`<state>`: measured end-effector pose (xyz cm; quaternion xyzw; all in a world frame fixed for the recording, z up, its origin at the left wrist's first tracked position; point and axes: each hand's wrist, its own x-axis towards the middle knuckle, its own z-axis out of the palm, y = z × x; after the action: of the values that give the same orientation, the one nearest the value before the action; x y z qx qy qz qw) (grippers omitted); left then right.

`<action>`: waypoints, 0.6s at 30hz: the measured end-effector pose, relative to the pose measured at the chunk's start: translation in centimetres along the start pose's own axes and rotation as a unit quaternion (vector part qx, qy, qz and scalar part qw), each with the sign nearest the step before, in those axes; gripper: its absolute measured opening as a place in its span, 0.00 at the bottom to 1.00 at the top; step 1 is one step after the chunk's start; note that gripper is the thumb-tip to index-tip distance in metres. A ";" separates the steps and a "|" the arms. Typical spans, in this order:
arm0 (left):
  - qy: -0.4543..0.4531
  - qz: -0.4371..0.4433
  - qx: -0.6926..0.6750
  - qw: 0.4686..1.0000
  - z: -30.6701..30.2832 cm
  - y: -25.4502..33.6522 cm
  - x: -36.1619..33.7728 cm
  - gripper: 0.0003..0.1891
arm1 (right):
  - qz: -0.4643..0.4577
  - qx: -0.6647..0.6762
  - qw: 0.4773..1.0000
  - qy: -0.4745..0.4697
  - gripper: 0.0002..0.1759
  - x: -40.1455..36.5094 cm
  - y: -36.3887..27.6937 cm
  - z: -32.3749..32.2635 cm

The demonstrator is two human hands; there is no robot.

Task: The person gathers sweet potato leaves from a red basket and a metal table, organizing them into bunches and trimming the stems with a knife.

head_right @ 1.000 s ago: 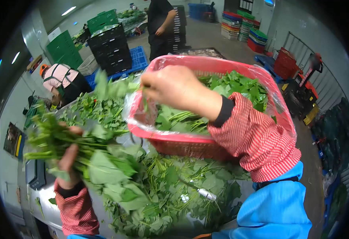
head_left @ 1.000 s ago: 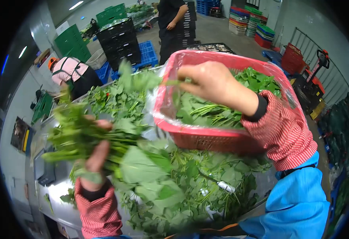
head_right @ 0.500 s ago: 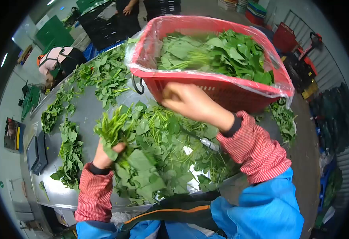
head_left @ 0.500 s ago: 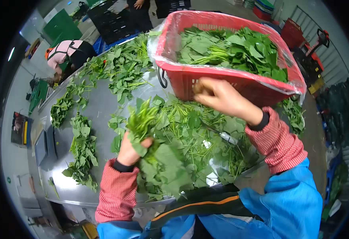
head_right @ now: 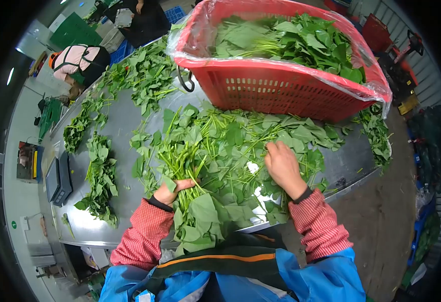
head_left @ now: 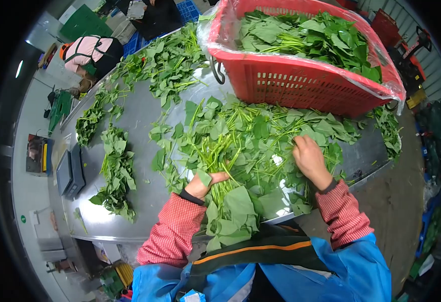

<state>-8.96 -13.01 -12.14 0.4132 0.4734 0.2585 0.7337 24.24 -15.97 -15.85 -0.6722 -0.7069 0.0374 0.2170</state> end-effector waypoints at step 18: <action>-0.197 -0.038 -0.154 0.968 0.8 1.5 -1.9 0.22 | -0.156 0.050 0.986 -0.016 0.07 -0.5 -3.3 4.5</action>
<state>-9.00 -13.98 -9.84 0.3200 0.2897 0.2138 0.8763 19.51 -15.71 -18.95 -0.5412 -0.8038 0.0489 0.2422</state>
